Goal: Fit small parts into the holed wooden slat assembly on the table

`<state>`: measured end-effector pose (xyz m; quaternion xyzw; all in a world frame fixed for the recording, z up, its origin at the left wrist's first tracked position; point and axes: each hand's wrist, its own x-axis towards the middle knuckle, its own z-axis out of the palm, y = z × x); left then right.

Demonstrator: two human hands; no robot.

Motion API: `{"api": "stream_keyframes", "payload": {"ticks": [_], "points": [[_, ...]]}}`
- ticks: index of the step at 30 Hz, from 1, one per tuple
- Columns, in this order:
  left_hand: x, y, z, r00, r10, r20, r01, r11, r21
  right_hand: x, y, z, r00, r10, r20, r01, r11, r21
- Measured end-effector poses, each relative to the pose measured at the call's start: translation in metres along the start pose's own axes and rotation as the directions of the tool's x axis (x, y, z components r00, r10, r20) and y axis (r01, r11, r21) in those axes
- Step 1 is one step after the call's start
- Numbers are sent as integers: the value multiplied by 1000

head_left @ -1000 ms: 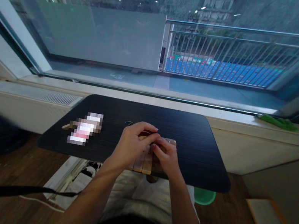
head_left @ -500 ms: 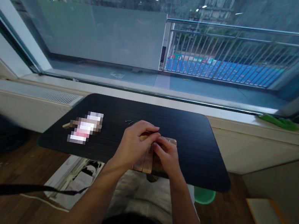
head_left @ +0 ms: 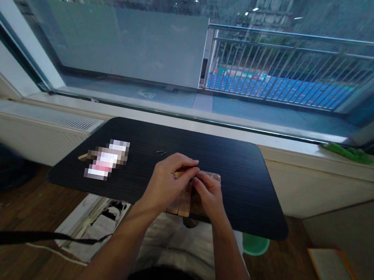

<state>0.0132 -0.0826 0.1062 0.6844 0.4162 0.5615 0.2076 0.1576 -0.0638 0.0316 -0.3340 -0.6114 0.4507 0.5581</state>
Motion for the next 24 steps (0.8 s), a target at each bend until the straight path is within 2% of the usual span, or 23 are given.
{"api": "stream_keyframes", "payload": {"ticks": [16,20,24], "points": [[-3,-3,1,999,-47,5,46,999,11,1,-3,-1,999,-24,27,25,999,-46],[-3,-3,0,1000,-24,8,24,1000,6,1,-3,-1,999,-29,40,30,999,-28],[-3,-3,0,998,61,-31,-61,998,15,1,-6,0,998,-20,52,22,999,-37]]}}
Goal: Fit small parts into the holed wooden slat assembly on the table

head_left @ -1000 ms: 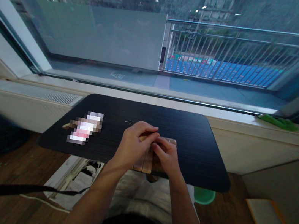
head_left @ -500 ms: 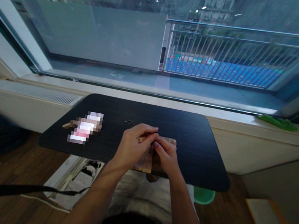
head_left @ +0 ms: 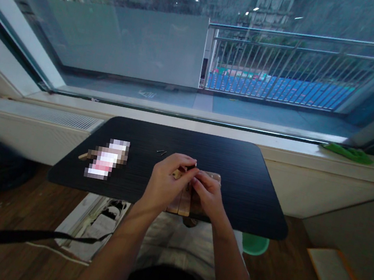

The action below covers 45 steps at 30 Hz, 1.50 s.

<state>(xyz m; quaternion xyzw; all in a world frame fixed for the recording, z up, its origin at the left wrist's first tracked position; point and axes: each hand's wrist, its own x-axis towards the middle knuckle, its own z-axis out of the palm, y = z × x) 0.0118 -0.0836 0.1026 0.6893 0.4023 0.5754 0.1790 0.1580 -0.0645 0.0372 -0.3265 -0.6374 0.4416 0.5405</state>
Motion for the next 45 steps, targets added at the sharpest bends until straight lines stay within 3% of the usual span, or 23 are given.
{"api": "stream_keyframes", "payload": {"ticks": [4,17,22,45], "points": [[-1,0,2,998,37,-41,-35,997,64,0,0,0,1000,21,-19,-21,1000,-9],[-1,0,1,997,77,-2,-77,996,45,0,2,0,999,22,-25,-21,999,48],[-1,0,0,998,62,15,-62,997,47,0,0,0,999,22,-26,-22,1000,-4],[-5,-3,1,999,-8,50,5,999,48,-2,4,0,997,62,-34,-61,997,41]]}}
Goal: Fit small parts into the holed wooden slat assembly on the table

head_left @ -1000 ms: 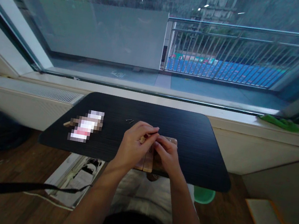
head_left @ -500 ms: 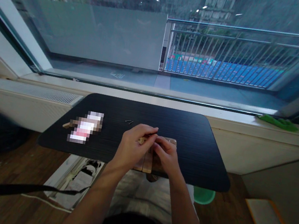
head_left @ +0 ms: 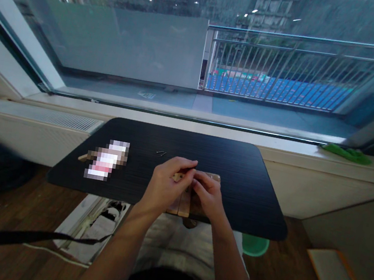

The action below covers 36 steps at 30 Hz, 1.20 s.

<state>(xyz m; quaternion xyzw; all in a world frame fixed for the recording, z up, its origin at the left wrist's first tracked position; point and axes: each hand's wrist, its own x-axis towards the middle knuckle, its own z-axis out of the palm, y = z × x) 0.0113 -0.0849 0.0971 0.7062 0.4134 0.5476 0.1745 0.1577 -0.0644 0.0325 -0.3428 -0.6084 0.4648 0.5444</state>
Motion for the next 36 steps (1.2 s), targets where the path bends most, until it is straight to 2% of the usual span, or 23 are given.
{"api": "stream_keyframes", "payload": {"ticks": [29,36], "points": [[1,-2,0,1000,14,-4,-15,997,-80,0,1,-1,997,-71,39,71,997,-8],[1,-2,-3,1000,20,19,-19,999,-51,1,-1,-1,996,-77,52,78,997,-11]]}}
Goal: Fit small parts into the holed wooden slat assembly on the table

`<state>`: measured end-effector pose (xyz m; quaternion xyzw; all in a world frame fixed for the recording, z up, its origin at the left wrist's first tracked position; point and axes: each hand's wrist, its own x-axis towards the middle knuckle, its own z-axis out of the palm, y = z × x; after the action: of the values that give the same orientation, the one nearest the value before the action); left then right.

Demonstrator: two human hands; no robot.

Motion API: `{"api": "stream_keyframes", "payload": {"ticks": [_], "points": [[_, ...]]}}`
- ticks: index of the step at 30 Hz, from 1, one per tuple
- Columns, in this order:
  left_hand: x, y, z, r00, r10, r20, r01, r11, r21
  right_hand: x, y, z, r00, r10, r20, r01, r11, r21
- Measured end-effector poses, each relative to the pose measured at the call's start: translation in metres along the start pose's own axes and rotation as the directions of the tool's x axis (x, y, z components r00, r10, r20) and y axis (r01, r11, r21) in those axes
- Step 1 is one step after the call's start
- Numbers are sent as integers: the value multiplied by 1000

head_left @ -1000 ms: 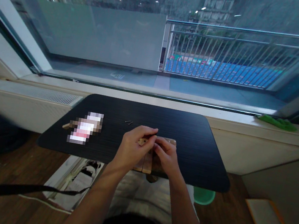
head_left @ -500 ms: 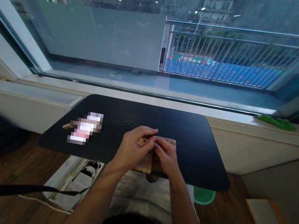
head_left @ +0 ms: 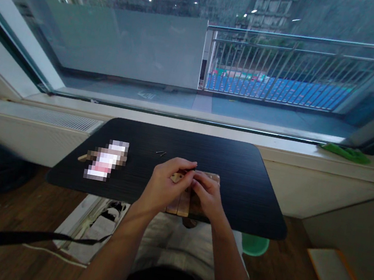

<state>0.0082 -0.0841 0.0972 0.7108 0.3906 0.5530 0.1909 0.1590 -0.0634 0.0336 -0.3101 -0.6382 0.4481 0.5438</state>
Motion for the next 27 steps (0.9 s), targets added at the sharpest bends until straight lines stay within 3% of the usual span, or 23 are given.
{"api": "stream_keyframes", "payload": {"ticks": [16,27], "points": [[0,-3,4,999,-32,-30,32,999,-21,0,0,1,999,21,-26,-20,999,33],[4,3,2,988,127,-88,-119,988,95,0,3,3,997,63,-45,-61,997,47]]}}
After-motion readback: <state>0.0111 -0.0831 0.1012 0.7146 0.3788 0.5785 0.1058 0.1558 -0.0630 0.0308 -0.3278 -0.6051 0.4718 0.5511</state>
